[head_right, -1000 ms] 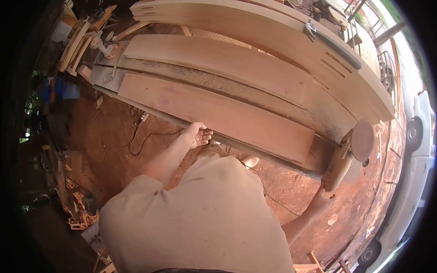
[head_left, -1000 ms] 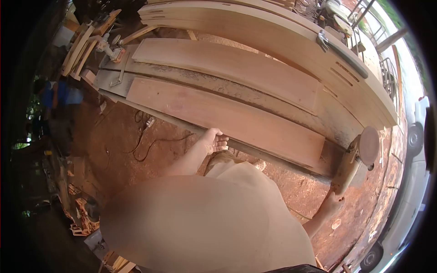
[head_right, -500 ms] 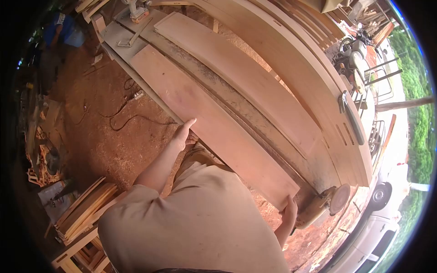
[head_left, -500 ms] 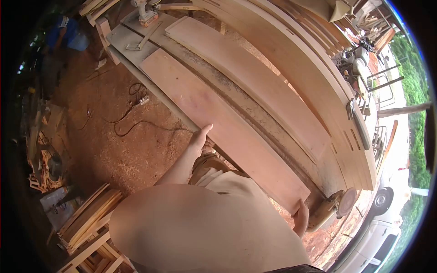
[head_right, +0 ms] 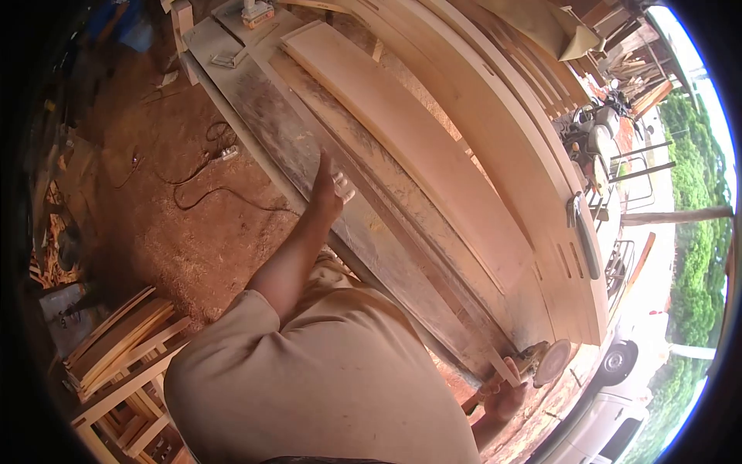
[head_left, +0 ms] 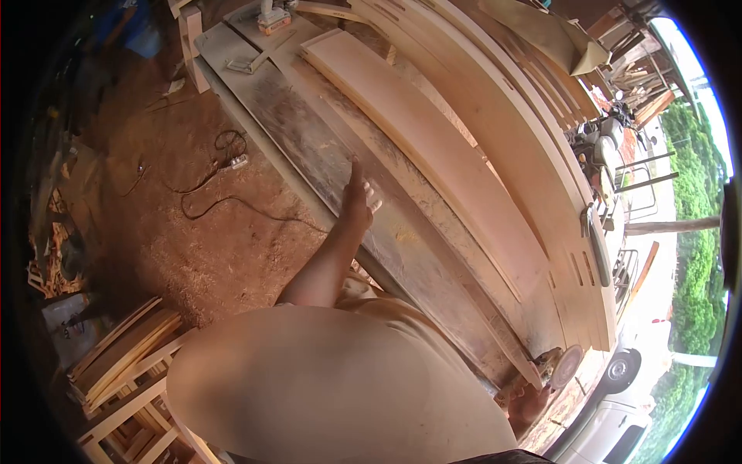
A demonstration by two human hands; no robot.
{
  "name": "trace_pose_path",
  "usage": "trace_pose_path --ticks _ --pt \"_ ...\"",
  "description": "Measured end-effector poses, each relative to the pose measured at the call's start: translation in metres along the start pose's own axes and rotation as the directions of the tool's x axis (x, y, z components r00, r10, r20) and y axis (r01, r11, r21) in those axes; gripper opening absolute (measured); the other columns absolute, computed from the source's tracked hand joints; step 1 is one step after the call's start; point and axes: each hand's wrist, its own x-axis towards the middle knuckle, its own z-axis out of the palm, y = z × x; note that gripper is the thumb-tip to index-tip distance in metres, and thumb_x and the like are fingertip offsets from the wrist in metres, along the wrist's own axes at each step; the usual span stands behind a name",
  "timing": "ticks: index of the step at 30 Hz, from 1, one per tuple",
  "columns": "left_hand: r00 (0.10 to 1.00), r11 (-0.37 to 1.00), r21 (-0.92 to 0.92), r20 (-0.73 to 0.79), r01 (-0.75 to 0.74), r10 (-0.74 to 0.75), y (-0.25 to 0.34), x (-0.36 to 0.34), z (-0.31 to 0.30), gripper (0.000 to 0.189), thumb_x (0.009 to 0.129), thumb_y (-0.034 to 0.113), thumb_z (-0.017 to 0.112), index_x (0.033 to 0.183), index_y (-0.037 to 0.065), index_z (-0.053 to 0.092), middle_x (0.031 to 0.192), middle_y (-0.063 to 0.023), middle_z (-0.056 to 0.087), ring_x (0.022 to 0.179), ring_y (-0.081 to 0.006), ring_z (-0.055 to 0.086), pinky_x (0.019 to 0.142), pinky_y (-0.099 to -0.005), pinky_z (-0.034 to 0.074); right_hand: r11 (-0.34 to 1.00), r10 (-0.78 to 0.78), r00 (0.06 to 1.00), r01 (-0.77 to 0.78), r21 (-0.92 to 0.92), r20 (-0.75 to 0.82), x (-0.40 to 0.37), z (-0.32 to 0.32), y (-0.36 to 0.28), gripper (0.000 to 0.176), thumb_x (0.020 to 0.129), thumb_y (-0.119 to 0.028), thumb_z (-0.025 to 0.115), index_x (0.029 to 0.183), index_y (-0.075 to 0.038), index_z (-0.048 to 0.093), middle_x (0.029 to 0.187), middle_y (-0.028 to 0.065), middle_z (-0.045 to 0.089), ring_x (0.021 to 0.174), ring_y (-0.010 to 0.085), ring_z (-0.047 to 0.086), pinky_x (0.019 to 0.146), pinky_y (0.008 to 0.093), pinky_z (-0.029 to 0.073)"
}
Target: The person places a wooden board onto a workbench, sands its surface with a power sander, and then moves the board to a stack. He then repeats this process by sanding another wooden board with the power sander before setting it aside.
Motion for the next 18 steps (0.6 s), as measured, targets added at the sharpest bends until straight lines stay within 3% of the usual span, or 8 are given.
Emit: trace_pose_path --ticks 1,2,4,8,9,10,12,18 --pt "0.985 0.989 -0.101 -0.127 0.106 -0.118 0.0 0.004 0.004 0.064 0.098 0.075 0.049 0.097 0.011 0.057 0.091 -0.0114 0.063 0.087 -0.0254 0.06 0.08 -0.041 0.049 0.992 -0.006 0.999 0.0 -0.125 -0.052 0.001 0.004 0.007 0.072 0.099 -0.052 0.063 0.143 0.005 0.052 0.1 0.01 0.066 0.067 0.0125 0.055 0.049 0.0272 0.047" --pt "0.985 0.989 -0.113 -0.13 0.099 -0.113 0.0 0.006 0.006 0.064 0.098 0.075 0.049 0.097 0.011 0.057 0.091 -0.0114 0.063 0.087 -0.0254 0.06 0.08 -0.041 0.049 0.969 -0.019 0.994 -0.007 -0.247 -0.103 0.001 0.009 0.015 0.073 0.097 -0.049 0.068 0.142 0.005 0.051 0.1 0.0099 0.065 0.069 0.0126 0.055 0.051 0.0279 0.047" --pt "0.877 0.809 -0.485 0.475 0.332 -0.075 0.003 0.006 0.01 0.06 0.1 0.073 0.045 0.098 0.015 0.055 0.089 -0.0137 0.06 0.085 -0.0275 0.061 0.073 -0.0425 0.05 0.943 -0.072 0.987 0.021 -0.332 -0.141 -0.002 0.073 0.03 0.068 0.096 -0.044 0.071 0.14 0.005 0.054 0.1 0.009 0.065 0.071 0.0131 0.056 0.056 0.0299 0.049" --pt "0.77 0.648 -0.625 0.631 0.435 0.092 -0.035 0.085 0.003 0.064 0.097 0.081 0.036 0.096 0.02 0.053 0.086 -0.0128 0.06 0.074 -0.0264 0.061 0.067 -0.0433 0.049 0.823 -0.23 0.937 0.044 -0.566 -0.261 0.01 0.096 0.031 0.062 0.095 -0.038 0.074 0.136 0.005 0.057 0.1 0.008 0.065 0.073 0.0142 0.057 0.063 0.0323 0.051" --pt "0.477 0.724 -0.578 0.791 0.377 0.383 -0.039 0.089 -0.007 0.078 0.094 0.087 0.032 0.118 0.018 0.059 0.108 -0.013 0.065 0.094 -0.0276 0.066 0.081 -0.0477 0.054 0.808 -0.25 0.926 0.04 -0.587 -0.281 0.014 0.093 0.03 0.062 0.095 -0.038 0.073 0.136 0.005 0.057 0.1 0.0079 0.065 0.074 0.0144 0.058 0.064 0.0324 0.051" --pt "0.918 0.85 -0.52 0.372 0.082 0.139 0.012 0.013 0.04 0.095 0.093 0.087 0.03 0.149 0.012 0.046 0.141 -0.0127 0.058 0.126 -0.0292 0.06 0.103 -0.0488 0.053 0.798 -0.275 0.915 0.045 -0.601 -0.296 0.022 0.091 0.031 0.062 0.095 -0.038 0.073 0.136 0.005 0.057 0.101 0.0079 0.065 0.074 0.0146 0.058 0.064 0.0325 0.051" --pt "0.914 0.915 -0.366 0.405 0.167 -0.005 0.045 -0.039 0.048 0.096 0.097 0.083 0.029 0.162 0.012 0.028 0.16 -0.0112 0.041 0.146 -0.0293 0.044 0.117 -0.0463 0.044 0.773 -0.303 0.889 0.018 -0.634 -0.344 0.029 0.077 0.03 0.061 0.095 -0.037 0.073 0.135 0.005 0.057 0.101 0.0079 0.066 0.075 0.015 0.058 0.066 0.0328 0.051" --pt "0.842 0.932 -0.165 0.5 0.321 -0.202 -0.003 -0.056 0.049 0.086 0.097 0.078 0.046 0.155 0.015 0.04 0.148 -0.0084 0.055 0.137 -0.0234 0.054 0.108 -0.0445 0.051 0.727 -0.386 0.775 -0.078 -0.682 -0.5 0.044 0.017 0.03 0.058 0.096 -0.035 0.072 0.134 0.005 0.059 0.103 0.0077 0.066 0.077 0.0162 0.06 0.07 0.0335 0.052"
